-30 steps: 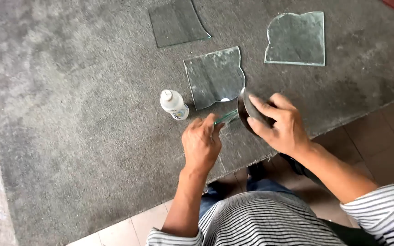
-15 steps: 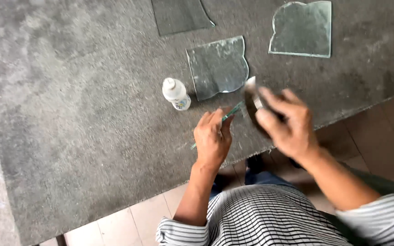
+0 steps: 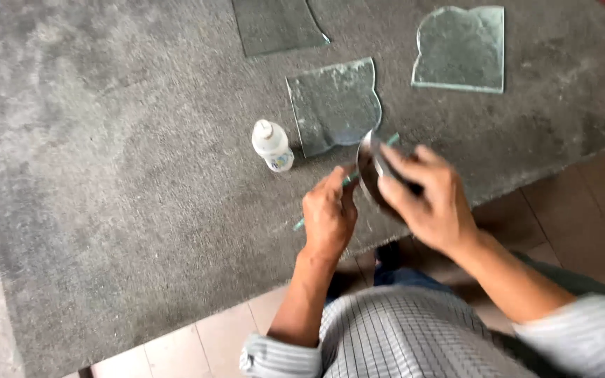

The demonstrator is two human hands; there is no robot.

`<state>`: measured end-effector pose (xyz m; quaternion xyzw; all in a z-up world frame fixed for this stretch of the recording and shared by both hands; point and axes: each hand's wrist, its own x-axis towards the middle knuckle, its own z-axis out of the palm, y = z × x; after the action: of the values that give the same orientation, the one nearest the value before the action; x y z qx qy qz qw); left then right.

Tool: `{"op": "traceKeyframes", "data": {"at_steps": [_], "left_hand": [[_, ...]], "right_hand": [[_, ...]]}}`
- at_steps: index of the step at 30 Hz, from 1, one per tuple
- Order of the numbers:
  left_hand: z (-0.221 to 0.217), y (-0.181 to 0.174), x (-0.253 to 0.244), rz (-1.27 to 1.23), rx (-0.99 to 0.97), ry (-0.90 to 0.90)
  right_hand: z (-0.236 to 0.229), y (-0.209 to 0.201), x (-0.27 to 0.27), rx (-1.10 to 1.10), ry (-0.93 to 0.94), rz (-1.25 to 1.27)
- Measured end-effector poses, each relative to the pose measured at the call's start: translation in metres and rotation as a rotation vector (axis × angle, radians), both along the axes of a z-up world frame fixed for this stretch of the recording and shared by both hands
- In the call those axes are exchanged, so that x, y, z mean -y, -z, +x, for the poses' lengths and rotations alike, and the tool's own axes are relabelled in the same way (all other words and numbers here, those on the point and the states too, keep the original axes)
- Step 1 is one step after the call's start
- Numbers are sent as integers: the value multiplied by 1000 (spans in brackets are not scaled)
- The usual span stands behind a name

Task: Sanding the sharp edges of glass pieces using a sanding block

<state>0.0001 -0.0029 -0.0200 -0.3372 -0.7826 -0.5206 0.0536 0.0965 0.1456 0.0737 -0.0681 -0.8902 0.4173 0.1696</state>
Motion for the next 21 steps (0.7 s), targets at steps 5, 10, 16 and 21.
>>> {"op": "traceKeyframes", "data": {"at_steps": [5,10,16,21], "left_hand": [[6,5,4,-8,-25,14],[-2,11,-2,3,-5,-4],[5,-3,1,20,42,12],[0,-23,-5,-85,39,-21]], "right_hand": [[3,-11,2,12,-42,8],[-3,-9,-3,6,-99,8],[3,-13,2,8,-140,-13],[-3,-10,-21,-43,57,-106]]}}
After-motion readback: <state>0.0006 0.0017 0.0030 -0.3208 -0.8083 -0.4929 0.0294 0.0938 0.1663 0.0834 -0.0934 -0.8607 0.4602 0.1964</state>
